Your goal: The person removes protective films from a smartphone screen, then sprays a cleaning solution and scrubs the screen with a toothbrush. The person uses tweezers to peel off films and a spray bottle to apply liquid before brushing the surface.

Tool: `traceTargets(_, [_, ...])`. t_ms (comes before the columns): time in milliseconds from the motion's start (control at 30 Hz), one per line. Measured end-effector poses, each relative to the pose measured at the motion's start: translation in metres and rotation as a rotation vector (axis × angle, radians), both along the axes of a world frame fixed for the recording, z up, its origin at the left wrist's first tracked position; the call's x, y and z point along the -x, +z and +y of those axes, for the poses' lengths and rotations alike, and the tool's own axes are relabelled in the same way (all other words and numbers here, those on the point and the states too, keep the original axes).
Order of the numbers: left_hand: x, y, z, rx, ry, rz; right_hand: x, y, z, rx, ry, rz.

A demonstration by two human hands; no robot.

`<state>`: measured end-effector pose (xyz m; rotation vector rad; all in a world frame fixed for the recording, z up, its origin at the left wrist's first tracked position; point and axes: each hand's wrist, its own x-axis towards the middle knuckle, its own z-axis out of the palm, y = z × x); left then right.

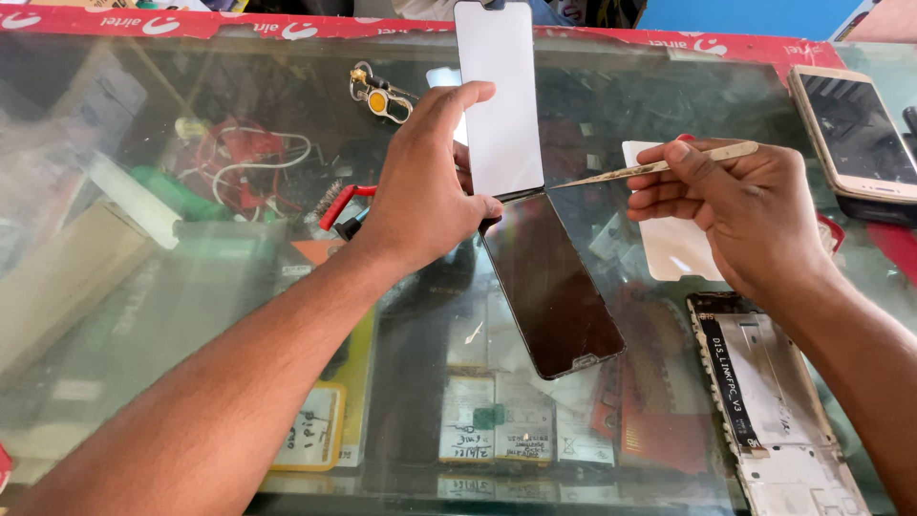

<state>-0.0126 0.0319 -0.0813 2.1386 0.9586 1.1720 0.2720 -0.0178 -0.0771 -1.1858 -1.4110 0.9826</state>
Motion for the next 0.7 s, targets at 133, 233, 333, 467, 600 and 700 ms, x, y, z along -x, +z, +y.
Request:
traceTargets(133, [0.0002, 0.0007, -0.0001, -0.016, 0.009, 0.029, -0.0025, -0.0022, 0.0035, 0.057, -0.028, 0.035])
traceTargets(233, [0.0002, -0.0001, 0.0006, -0.018, 0.017, 0.039, -0.0043, -0.0034, 0.0051, 0.074, -0.007, 0.094])
traceTargets(333, [-0.0001, -0.0009, 0.0010, -0.006, 0.019, 0.029, -0.0052, -0.0044, 0.0058, 0.077, 0.006, 0.118])
traceTargets(467, [-0.0005, -0.0011, 0.0009, -0.009, 0.022, 0.032, -0.0062, -0.0050, 0.0060, 0.087, 0.014, 0.100])
traceTargets(600, [-0.0006, -0.0008, 0.0008, -0.014, 0.035, 0.057, -0.0069, -0.0051, 0.0066, 0.097, 0.021, 0.116])
traceTargets(700, [-0.0007, -0.0007, 0.0007, -0.002, 0.032, 0.060, -0.0070, -0.0049, 0.0071, 0.088, 0.035, 0.125])
